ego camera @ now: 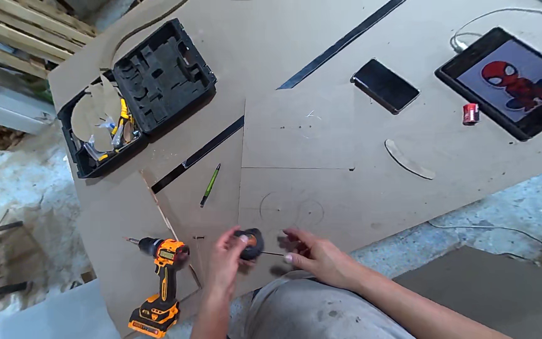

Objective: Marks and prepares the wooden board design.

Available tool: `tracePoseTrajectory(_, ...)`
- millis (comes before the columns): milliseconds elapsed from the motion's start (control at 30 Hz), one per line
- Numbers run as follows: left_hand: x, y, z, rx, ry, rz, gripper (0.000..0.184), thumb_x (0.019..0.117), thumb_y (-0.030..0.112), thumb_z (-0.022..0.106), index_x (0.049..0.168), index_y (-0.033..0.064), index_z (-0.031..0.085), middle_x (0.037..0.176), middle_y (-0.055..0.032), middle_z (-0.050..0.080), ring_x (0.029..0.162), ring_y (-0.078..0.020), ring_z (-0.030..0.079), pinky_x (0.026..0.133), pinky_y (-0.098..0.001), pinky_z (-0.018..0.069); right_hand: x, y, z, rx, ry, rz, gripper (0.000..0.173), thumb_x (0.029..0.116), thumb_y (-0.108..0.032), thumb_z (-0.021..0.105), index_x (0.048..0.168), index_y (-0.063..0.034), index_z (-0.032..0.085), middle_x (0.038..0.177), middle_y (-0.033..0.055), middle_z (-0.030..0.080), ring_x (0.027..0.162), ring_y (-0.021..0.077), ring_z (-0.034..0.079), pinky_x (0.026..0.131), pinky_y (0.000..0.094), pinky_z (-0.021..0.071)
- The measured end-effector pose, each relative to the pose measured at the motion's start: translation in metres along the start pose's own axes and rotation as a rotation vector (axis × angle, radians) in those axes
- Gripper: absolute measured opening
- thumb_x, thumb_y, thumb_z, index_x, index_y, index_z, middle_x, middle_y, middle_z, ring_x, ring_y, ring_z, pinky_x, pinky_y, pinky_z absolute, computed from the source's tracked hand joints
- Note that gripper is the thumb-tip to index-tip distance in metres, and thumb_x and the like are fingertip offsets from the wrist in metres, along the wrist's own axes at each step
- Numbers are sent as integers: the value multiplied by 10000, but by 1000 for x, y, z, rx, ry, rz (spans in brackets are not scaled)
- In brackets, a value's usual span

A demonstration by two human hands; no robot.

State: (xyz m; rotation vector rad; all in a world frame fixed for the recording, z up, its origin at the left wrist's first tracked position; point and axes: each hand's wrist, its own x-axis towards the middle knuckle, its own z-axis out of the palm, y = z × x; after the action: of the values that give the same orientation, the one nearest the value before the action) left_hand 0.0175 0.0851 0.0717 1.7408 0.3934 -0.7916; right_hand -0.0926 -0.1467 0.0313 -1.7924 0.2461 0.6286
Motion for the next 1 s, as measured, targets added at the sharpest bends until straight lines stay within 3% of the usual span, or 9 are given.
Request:
tracePoseTrajectory(100,-19,-4,37,82,-84,7,285,978,165,706,1226,26,684,907,-123,753,768,-218,739,692,-382,637,7,-19,1,-104,-24,-60,934,819,-770,671,1533,-210,450,1293,17,652,1043,120,682,923,379,594)
tracePoseTrajectory(200,-23,-8,54,70,-58,71,239,940,144,758,1138,26,695,850,-101,757,746,-191,738,713,-346,631,11,-28,-7,-227,-38,-108,728,836,-697,696,1354,-193,609,1200,11,681,1048,124,670,921,379,571)
tracePoseTrajectory(300,-17,-6,45,41,-199,36,263,918,107,776,1114,-16,652,785,-148,731,622,-213,709,589,-340,619,10,-26,-12,-235,-72,-115,619,837,-618,709,1272,-182,648,1140,14,686,995,128,670,868,378,574)
tracePoseTrajectory(467,10,1,19,265,-558,-18,256,877,199,800,1013,63,631,671,-7,631,511,-68,530,483,-228,433,2,-15,-21,-237,-89,-50,566,860,-638,659,1171,-165,669,997,25,693,896,164,678,782,413,569)
tracePoseTrajectory(533,31,6,9,300,-427,22,181,904,159,762,983,36,656,642,-13,622,503,-77,543,491,-245,471,-1,-5,-42,-270,-40,74,545,857,-637,665,1134,-168,678,940,27,687,852,190,679,748,457,572)
tracePoseTrajectory(667,95,22,5,433,20,-50,237,960,148,733,1113,-15,654,738,-97,660,581,-175,616,563,-334,552,-16,44,-102,-336,155,270,392,855,-463,748,1085,-154,670,930,56,669,802,237,666,684,529,557)
tracePoseTrajectory(767,123,28,19,579,104,-125,277,953,214,755,1116,6,672,775,-99,707,612,-189,678,601,-359,597,-29,72,-133,-446,187,281,340,901,-449,696,1193,-275,676,928,4,701,792,202,677,668,518,553)
tracePoseTrajectory(900,126,32,33,587,164,-141,279,980,204,718,1159,2,645,766,-100,716,604,-200,708,594,-371,626,-23,80,-135,-536,219,446,454,926,-701,576,967,-265,696,770,40,686,754,269,687,639,569,535)
tracePoseTrajectory(1000,123,35,33,664,129,-159,248,991,214,705,1122,13,641,748,-95,719,594,-197,711,594,-367,629,-14,86,-124,-607,293,460,462,967,-683,510,948,-273,722,809,44,715,792,298,709,639,576,542)
